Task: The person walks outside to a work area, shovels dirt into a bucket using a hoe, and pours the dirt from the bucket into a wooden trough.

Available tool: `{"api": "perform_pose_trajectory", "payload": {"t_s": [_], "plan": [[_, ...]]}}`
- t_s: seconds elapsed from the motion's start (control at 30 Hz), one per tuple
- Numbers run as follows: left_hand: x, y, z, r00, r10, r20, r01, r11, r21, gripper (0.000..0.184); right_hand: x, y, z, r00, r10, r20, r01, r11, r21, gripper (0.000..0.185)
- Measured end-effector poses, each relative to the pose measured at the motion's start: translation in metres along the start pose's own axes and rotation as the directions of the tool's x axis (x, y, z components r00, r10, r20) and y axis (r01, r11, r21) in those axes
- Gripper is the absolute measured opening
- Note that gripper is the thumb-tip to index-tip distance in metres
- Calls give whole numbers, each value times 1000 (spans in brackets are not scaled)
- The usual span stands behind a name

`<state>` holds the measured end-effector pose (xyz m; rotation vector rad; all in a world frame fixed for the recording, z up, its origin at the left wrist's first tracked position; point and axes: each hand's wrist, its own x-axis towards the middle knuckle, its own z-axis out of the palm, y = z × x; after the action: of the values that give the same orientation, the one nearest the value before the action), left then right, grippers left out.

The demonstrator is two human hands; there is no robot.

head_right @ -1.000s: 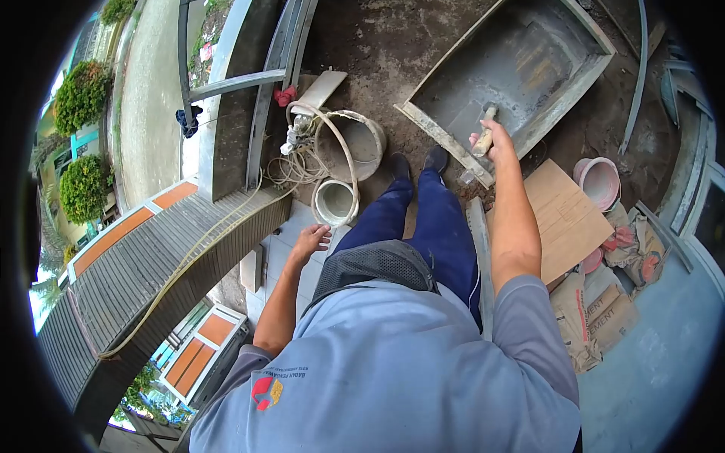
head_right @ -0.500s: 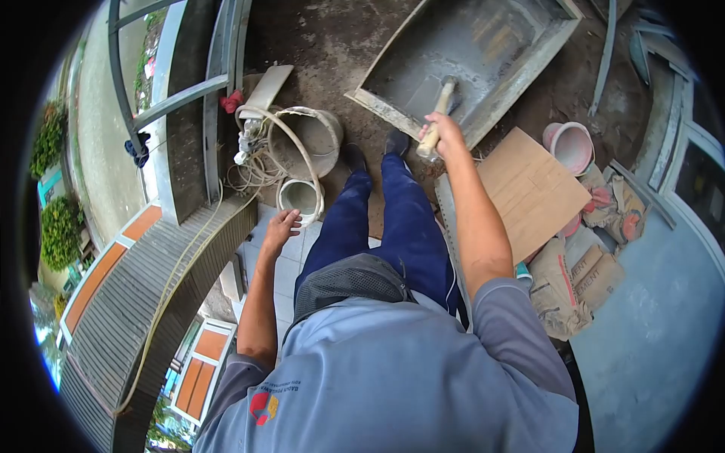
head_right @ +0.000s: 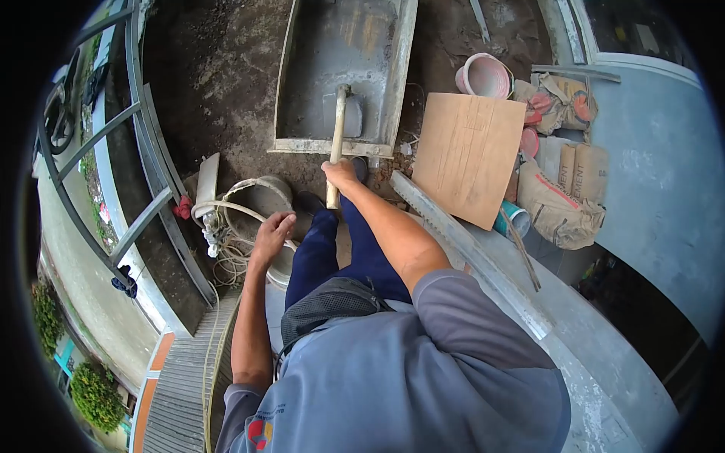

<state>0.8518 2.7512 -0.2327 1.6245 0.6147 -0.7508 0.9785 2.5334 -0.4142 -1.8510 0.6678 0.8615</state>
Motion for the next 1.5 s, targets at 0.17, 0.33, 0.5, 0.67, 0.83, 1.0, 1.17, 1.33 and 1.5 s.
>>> {"api": "perform_pose_trajectory", "payload": {"t_s": [0.17, 0.33, 0.5, 0.67, 0.83, 1.0, 1.17, 1.33, 1.5], "plan": [[42, 41, 40, 980, 181, 82, -195, 951, 240, 64, -21, -35, -10, 995, -70, -67, 55, 976, -210, 57], [100, 68, 84, 967, 231, 108, -248, 951, 186, 67, -8, -73, -47, 997, -49, -67, 27, 953, -301, 64], [144, 91, 109, 979, 205, 17, -204, 957, 208, 68, -8, -113, -90, 988, -156, -16, 150, 969, -195, 65], [196, 117, 109, 967, 217, 132, -250, 908, 337, 70, 4, -119, -122, 924, -373, -85, 338, 900, -274, 61], [188, 154, 121, 971, 192, 143, -235, 877, 419, 80, -16, -94, -172, 953, -300, -47, 297, 953, -65, 48], [209, 158, 130, 995, 44, 93, -82, 887, 454, 75, -30, -74, -250, 980, -157, -120, 160, 987, 10, 42], [234, 172, 145, 988, -154, 0, 146, 935, 323, 48, -7, -65, -360, 966, -97, -241, 112, 992, 53, 34], [266, 130, 130, 976, -208, -56, 215, 951, 221, 38, 107, -76, -500, 930, -143, -338, 159, 987, 20, 30], [230, 197, 152, 950, -263, -167, 301, 911, 283, 38, 300, -64, -641, 804, -375, -462, 191, 898, -397, 36]]}}
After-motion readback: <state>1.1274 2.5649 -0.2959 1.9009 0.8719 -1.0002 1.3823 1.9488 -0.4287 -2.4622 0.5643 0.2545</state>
